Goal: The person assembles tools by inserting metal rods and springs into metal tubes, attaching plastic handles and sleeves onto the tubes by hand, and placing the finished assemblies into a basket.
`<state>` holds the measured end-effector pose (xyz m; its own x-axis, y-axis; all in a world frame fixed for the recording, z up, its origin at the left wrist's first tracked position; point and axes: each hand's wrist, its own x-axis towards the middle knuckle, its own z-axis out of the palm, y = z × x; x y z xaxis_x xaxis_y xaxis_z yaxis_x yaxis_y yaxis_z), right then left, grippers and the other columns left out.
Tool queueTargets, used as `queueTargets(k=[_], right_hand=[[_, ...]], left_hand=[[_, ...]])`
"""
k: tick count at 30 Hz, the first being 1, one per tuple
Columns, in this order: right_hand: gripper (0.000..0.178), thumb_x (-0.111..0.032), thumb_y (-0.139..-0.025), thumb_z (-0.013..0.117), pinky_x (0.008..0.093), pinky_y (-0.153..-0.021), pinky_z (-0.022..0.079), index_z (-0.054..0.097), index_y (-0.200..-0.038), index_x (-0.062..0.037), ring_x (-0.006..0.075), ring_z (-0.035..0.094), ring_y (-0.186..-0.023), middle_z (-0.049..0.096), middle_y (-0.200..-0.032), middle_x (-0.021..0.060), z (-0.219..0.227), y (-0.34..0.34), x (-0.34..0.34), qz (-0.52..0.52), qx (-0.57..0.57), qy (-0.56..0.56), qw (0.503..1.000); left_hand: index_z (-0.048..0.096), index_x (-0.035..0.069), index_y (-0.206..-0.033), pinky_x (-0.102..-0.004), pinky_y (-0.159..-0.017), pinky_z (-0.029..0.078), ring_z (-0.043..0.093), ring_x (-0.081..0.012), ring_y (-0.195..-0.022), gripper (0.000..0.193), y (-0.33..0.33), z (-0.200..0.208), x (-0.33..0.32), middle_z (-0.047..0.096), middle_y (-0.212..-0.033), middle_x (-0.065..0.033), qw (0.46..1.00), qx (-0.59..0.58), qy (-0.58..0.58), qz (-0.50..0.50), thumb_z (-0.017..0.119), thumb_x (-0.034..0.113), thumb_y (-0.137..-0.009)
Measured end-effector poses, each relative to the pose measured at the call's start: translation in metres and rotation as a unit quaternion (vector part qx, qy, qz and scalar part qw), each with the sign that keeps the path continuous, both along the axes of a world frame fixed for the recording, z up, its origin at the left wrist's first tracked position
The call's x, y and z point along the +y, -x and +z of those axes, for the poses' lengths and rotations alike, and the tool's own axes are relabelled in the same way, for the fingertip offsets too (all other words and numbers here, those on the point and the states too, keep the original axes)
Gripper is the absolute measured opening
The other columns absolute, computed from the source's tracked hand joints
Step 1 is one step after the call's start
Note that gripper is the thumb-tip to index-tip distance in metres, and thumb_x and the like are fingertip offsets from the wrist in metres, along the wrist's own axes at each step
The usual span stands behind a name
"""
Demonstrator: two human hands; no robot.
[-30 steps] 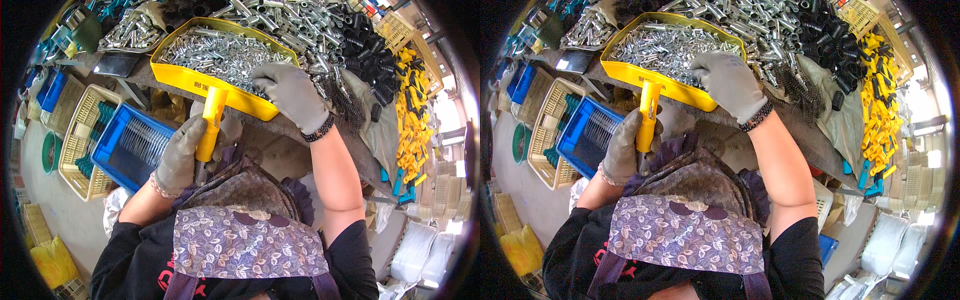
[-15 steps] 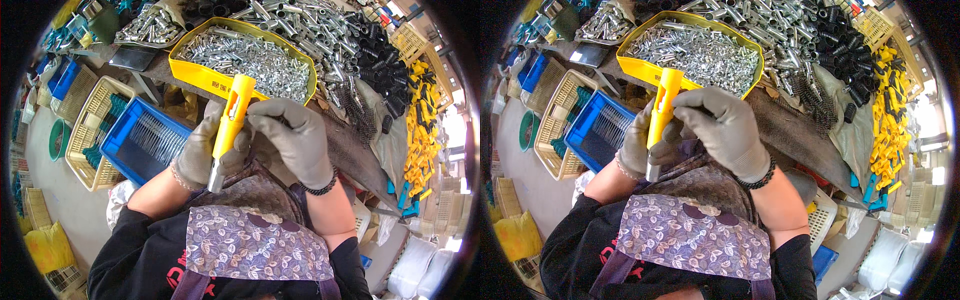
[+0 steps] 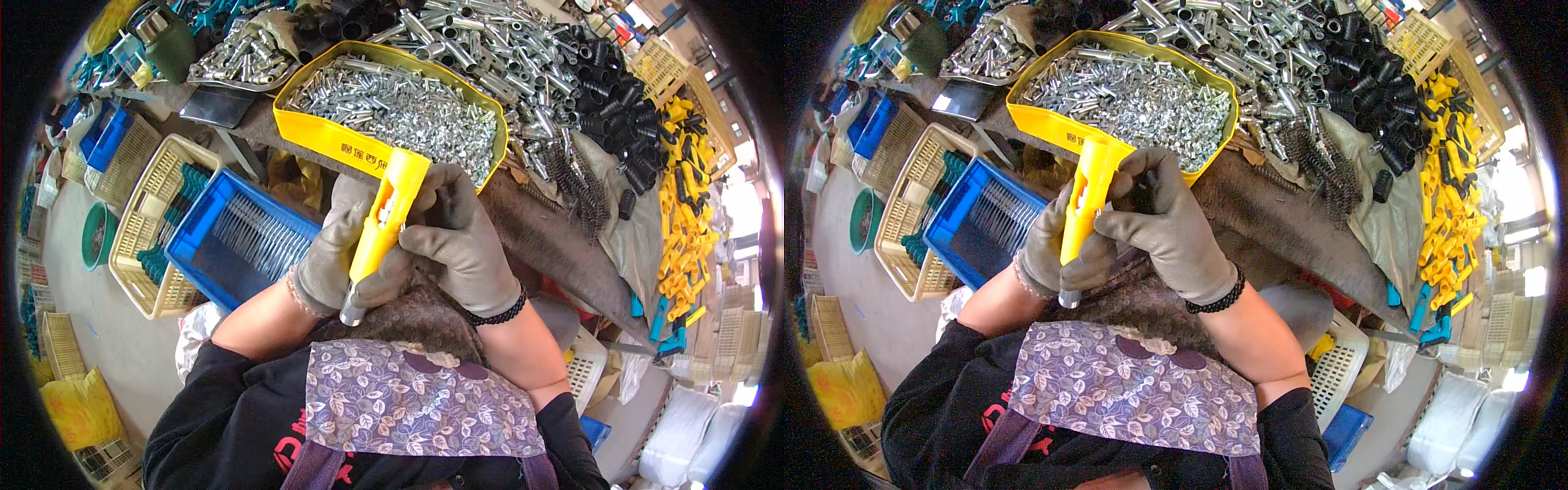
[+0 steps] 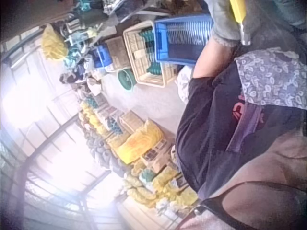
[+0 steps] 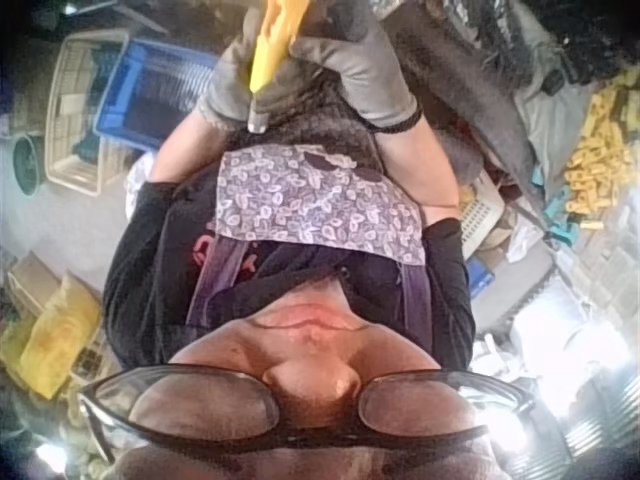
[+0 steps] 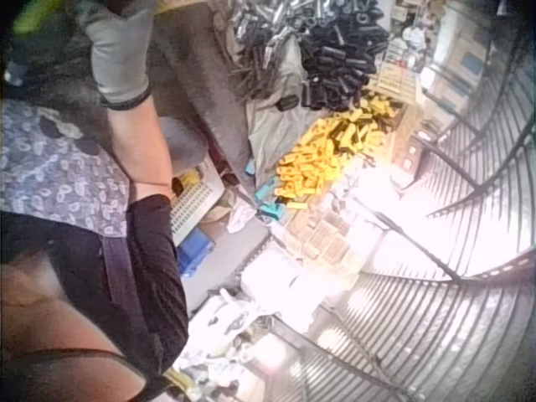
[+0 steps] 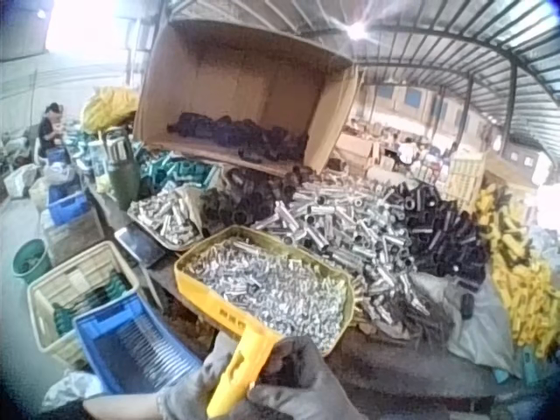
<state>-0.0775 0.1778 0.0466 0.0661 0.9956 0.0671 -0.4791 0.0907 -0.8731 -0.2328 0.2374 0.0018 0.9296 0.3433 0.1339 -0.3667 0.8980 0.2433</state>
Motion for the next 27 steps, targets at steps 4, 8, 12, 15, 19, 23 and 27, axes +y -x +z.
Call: queueTargets(k=[4,8,12,15,19,23,27], right_hand=[[0.047,0.002,-0.078,0.076,0.0264,-0.093,0.044,0.048,-0.114,-0.0072,0.0101,0.053,-0.103,0.056,-0.106,0.0011,0.0,-0.005,0.003,0.052,-0.003,0.019,0.998],[0.05,-0.004,-0.079,0.076,0.0316,-0.099,0.041,0.047,-0.12,-0.0054,0.0148,0.053,-0.109,0.057,-0.115,0.005,-0.004,-0.003,0.004,0.085,-0.052,-0.054,0.994],[0.055,-0.008,-0.077,0.076,0.0334,-0.1,0.041,0.046,-0.124,-0.0035,0.0162,0.054,-0.11,0.057,-0.116,0.0063,-0.007,0.002,0.0,0.079,-0.054,-0.078,0.992],[0.056,-0.009,-0.076,0.074,0.0339,-0.098,0.044,0.046,-0.124,-0.0031,0.0167,0.056,-0.107,0.058,-0.115,0.0072,-0.006,0.005,-0.005,0.078,-0.097,-0.072,0.99],[0.062,-0.018,-0.069,0.074,0.0333,-0.094,0.046,0.046,-0.122,-0.0013,0.019,0.058,-0.104,0.059,-0.109,0.0083,-0.002,0.008,-0.008,0.071,-0.073,-0.053,0.993],[0.046,-0.002,-0.08,0.07,0.0336,-0.094,0.046,0.047,-0.119,-0.0005,0.0159,0.059,-0.103,0.059,-0.111,0.0079,0.006,0.013,-0.01,0.072,-0.006,-0.086,0.994],[0.032,-0.02,-0.087,0.071,0.0294,-0.087,0.046,0.054,-0.107,-0.0015,0.0119,0.055,-0.097,0.059,-0.107,0.0063,-0.001,0.01,-0.007,-0.051,-0.199,0.044,0.978]], left_hand=[[0.041,0.014,-0.143,-0.0273,-0.035,0.035,0.041,-0.0143,-0.038,0.062,0.004,-0.008,0.004,0.049,-0.055,-0.006,0.998,-0.014,-0.044,-0.045,0.046,0.054,-0.096],[0.04,0.012,-0.143,-0.0271,-0.035,0.036,0.042,-0.0141,-0.038,0.062,0.003,-0.012,0.005,0.048,-0.054,-0.0048,0.993,-0.058,-0.034,-0.094,0.046,0.053,-0.097],[0.04,0.011,-0.143,-0.0266,-0.035,0.037,0.044,-0.0142,-0.037,0.061,-0.007,-0.017,0.008,0.047,-0.053,-0.0027,0.987,-0.074,0.002,-0.141,0.048,0.05,-0.097],[0.04,0.008,-0.144,-0.0296,-0.036,0.042,0.049,-0.0156,-0.04,0.057,-0.019,-0.019,0.01,0.059,-0.067,-0.0054,0.898,-0.283,0.08,-0.327,0.053,0.036,-0.096],[0.035,0.009,-0.146,-0.0288,-0.033,0.034,0.038,-0.0144,-0.035,0.066,-0.016,-0.026,-0.004,0.049,-0.057,-0.0047,0.911,-0.256,0.116,-0.3,0.055,0.044,-0.095],[0.044,0.002,-0.138,-0.0327,-0.07,0.053,0.064,-0.0238,-0.081,0.069,0.003,-0.033,-0.003,0.065,-0.106,-0.0157,0.997,-0.004,-0.063,-0.039,0.054,0.053,-0.092],[0.051,0.001,-0.125,-0.0287,-0.063,0.051,0.062,-0.017,-0.071,0.076,0.022,0.024,0.007,0.064,-0.088,-0.0093,0.938,0.189,-0.272,0.101,0.038,0.068,-0.092]])
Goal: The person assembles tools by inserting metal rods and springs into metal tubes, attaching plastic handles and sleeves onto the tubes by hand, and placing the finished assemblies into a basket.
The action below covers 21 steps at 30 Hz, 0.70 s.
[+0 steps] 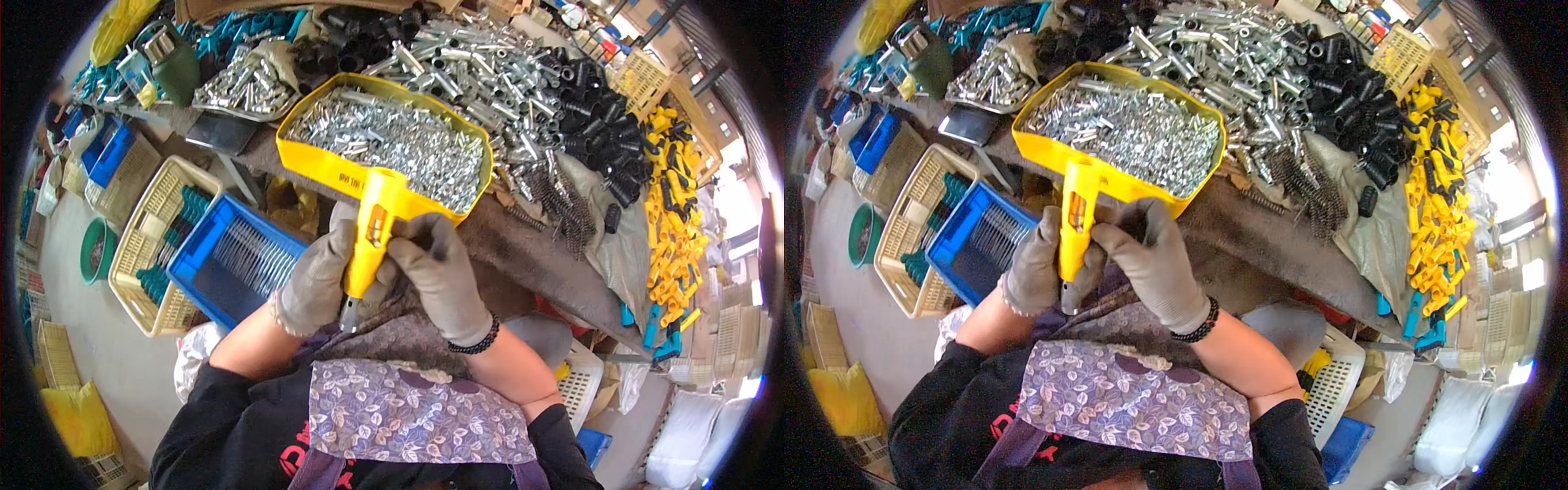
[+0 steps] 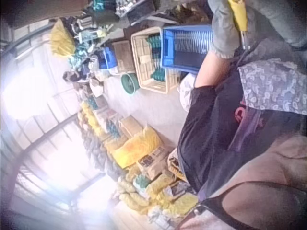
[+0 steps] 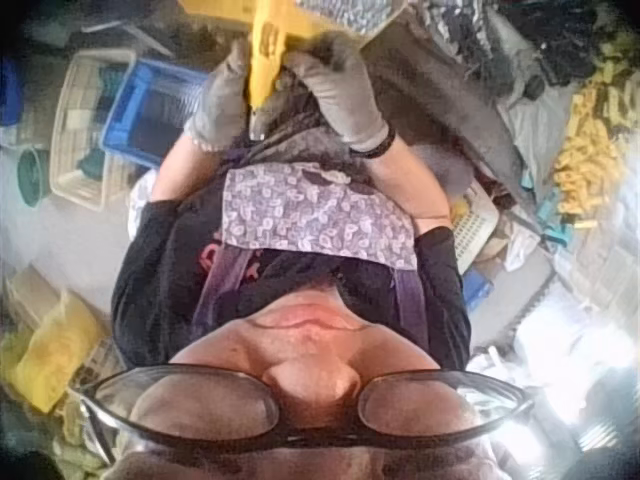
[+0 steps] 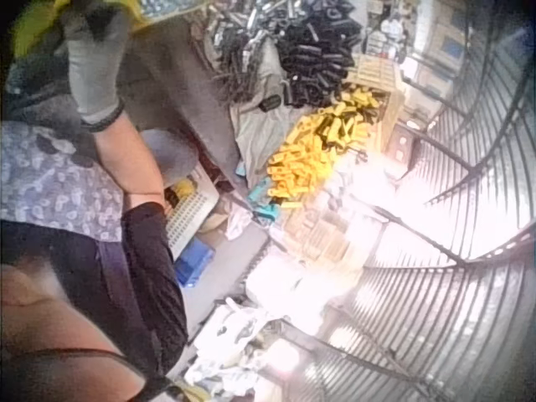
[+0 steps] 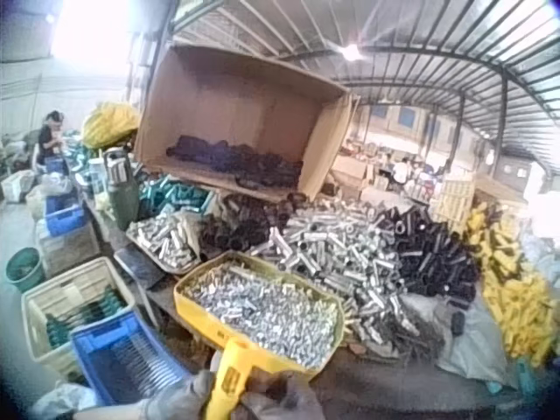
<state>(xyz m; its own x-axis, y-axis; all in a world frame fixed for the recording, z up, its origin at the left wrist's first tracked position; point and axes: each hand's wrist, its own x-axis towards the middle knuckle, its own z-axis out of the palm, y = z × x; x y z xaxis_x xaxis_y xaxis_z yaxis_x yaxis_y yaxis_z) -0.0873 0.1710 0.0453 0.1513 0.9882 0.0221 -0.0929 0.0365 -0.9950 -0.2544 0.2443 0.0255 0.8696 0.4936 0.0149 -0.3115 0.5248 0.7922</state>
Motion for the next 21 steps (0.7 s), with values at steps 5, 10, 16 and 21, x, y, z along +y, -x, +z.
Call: queueTargets(k=[5,10,16,21], right_hand=[[0.039,-0.039,-0.093,0.059,0.0339,-0.076,0.047,0.057,-0.099,-0.0007,0.0158,0.057,-0.082,0.063,-0.087,0.0081,-0.004,0.011,0.009,0.36,-0.133,0.069,0.921],[0.048,-0.048,-0.094,0.055,0.0421,-0.072,0.05,0.06,-0.096,-0.0004,0.0295,0.064,-0.073,0.064,-0.082,0.0215,-0.036,0.033,0.004,0.2,-0.299,0.026,0.933],[0.032,-0.035,-0.095,0.052,0.0451,-0.081,0.051,0.066,-0.099,-0.0065,0.0383,0.063,-0.094,0.064,-0.104,0.0211,0.054,-0.002,0.109,0.208,-0.523,-0.107,0.82],[0.036,-0.037,-0.095,0.048,0.0445,-0.101,0.043,0.069,-0.111,-0.0115,0.0354,0.056,-0.116,0.051,-0.138,0.0177,0.076,-0.015,0.241,-0.026,-0.77,-0.101,0.63]], left_hand=[[0.051,0.006,-0.119,-0.0291,-0.06,0.043,0.053,-0.0148,-0.068,0.061,-0.01,0.008,0.005,0.057,-0.09,-0.0044,0.968,-0.059,0.081,0.228,0.045,0.061,-0.094],[0.05,0.006,-0.12,-0.0304,-0.061,0.044,0.053,-0.015,-0.07,0.057,-0.004,-0.002,0.013,0.056,-0.094,-0.0042,0.97,-0.067,0.104,0.21,0.05,0.057,-0.094],[0.048,0.007,-0.118,-0.029,-0.066,0.048,0.056,-0.0163,-0.073,0.055,0.025,-0.028,0.002,0.056,-0.09,-0.0053,0.967,-0.019,0.135,0.216,0.05,0.056,-0.094],[0.048,0.01,-0.121,-0.0302,-0.071,0.048,0.056,-0.0162,-0.078,0.058,0.014,-0.058,-0.024,0.056,-0.093,-0.0053,0.978,-0.011,0.199,0.069,0.055,0.059,-0.091]])
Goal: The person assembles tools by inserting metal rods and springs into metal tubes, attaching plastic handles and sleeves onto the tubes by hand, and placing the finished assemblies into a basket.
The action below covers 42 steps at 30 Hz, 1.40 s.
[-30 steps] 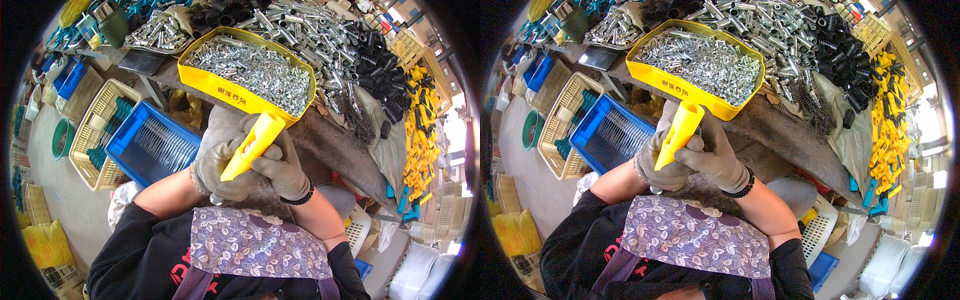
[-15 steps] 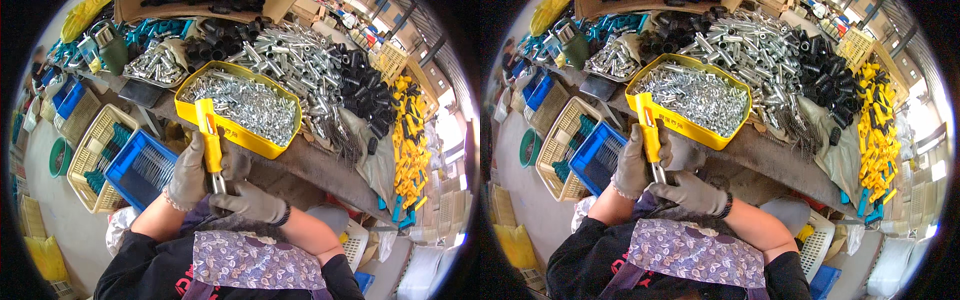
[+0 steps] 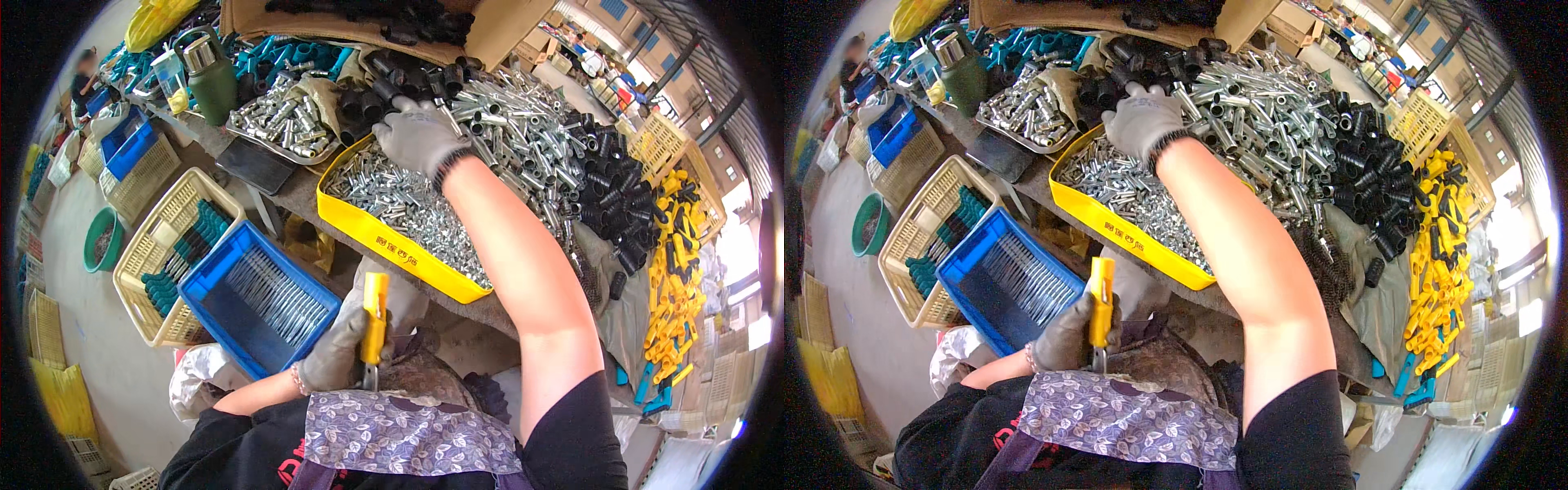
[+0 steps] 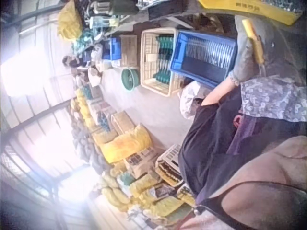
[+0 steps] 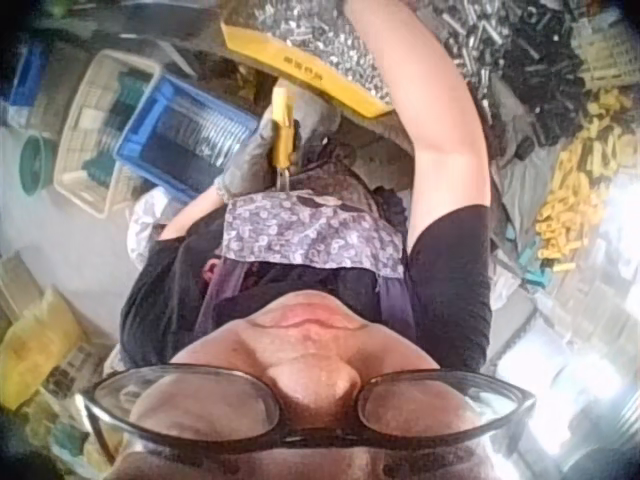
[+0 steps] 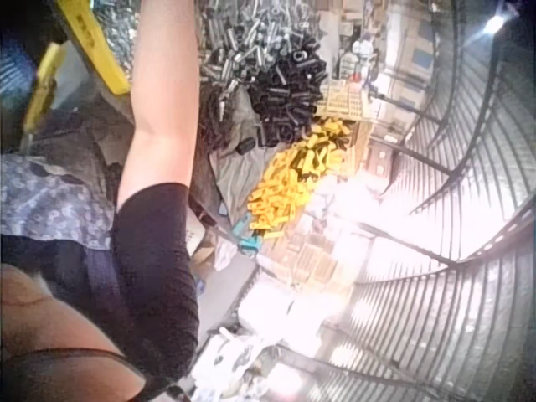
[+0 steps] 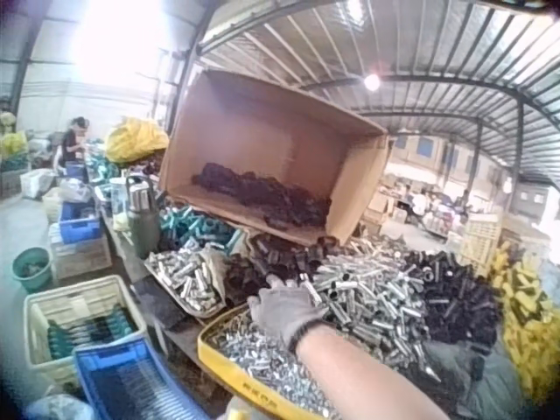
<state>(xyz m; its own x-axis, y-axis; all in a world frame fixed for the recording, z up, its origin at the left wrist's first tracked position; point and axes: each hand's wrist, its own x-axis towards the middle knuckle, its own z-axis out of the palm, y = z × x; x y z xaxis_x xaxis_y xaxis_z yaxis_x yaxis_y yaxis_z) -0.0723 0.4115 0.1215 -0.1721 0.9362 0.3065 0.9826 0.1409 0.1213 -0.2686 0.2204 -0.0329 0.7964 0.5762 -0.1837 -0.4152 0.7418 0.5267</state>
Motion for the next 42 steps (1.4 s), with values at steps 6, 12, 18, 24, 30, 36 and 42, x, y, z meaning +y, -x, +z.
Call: queueTargets(k=[6,12,18,24,30,36,42], right_hand=[[0.043,-0.035,-0.089,0.062,0.0417,-0.093,0.047,0.064,-0.107,0.0033,0.0339,0.06,-0.105,0.064,-0.107,0.0196,0.0,-0.038,-0.023,0.039,0.196,-0.168,0.965],[0.027,-0.024,-0.089,0.07,0.0237,-0.074,0.05,0.067,-0.101,0.0005,0.0109,0.063,-0.081,0.068,-0.094,0.0042,0.019,-0.071,-0.16,0.027,0.654,-0.003,0.756],[0.025,-0.017,-0.089,0.071,0.0221,-0.074,0.052,0.062,-0.095,0.0049,0.01,0.064,-0.08,0.071,-0.089,0.0083,0.004,-0.079,-0.224,-0.049,0.628,0.009,0.777],[0.03,-0.018,-0.086,0.073,0.0244,-0.076,0.054,0.058,-0.097,0.0051,0.0127,0.067,-0.086,0.071,-0.094,0.0117,-0.001,-0.081,-0.267,-0.047,0.668,0.008,0.743],[0.043,-0.031,-0.072,0.085,0.0316,-0.063,0.05,0.057,-0.09,-0.0035,0.0151,0.06,-0.065,0.061,-0.075,0.0109,-0.042,-0.048,-0.311,-0.034,0.564,-0.017,0.825],[0.038,-0.03,-0.075,0.081,0.037,-0.057,0.049,0.057,-0.093,-0.006,0.0297,0.063,-0.063,0.06,-0.074,0.0123,-0.07,-0.043,-0.318,0.011,0.46,-0.148,0.875],[0.022,-0.012,-0.084,0.062,0.0392,-0.071,0.051,0.059,-0.105,-0.0087,0.0297,0.063,-0.078,0.062,-0.085,0.0111,-0.066,-0.135,-0.272,-0.063,0.139,-0.195,0.969]], left_hand=[[0.047,0.012,-0.127,-0.0301,-0.069,0.049,0.057,-0.0176,-0.08,0.064,0.01,-0.034,-0.018,0.058,-0.099,-0.0072,0.993,0.009,0.08,-0.084,0.059,0.06,-0.087],[0.05,0.003,-0.124,-0.0206,-0.057,0.046,0.058,-0.0116,-0.071,0.072,0.001,0.03,0.011,0.062,-0.096,-0.006,0.986,0.086,-0.128,-0.06,0.055,0.065,-0.087],[0.055,0.004,-0.115,-0.0189,-0.048,0.041,0.055,-0.0084,-0.061,0.057,-0.03,0.055,0.012,0.061,-0.086,-0.0031,0.975,0.101,-0.155,-0.12,0.051,0.058,-0.094],[0.056,0.001,-0.117,-0.0185,-0.047,0.042,0.056,-0.0086,-0.059,0.073,-0.053,0.052,-0.001,0.062,-0.085,-0.0045,0.942,0.116,-0.249,-0.191,0.054,0.067,-0.086],[0.054,0.003,-0.112,-0.0206,-0.048,0.045,0.06,-0.0108,-0.059,0.062,-0.066,0.046,-0.011,0.063,-0.078,-0.0053,0.932,0.048,-0.235,-0.271,0.057,0.06,-0.088],[0.052,0.005,-0.122,-0.0216,-0.062,0.045,0.057,-0.0078,-0.071,0.066,-0.091,0.043,-0.022,0.059,-0.082,0.0006,0.897,0.082,-0.345,-0.265,0.057,0.062,-0.088],[0.057,0.007,-0.121,-0.0219,-0.065,0.041,0.051,-0.0056,-0.075,0.056,-0.105,0.032,-0.015,0.057,-0.086,0.0034,0.909,0.171,-0.324,-0.2,0.059,0.055,-0.092]])
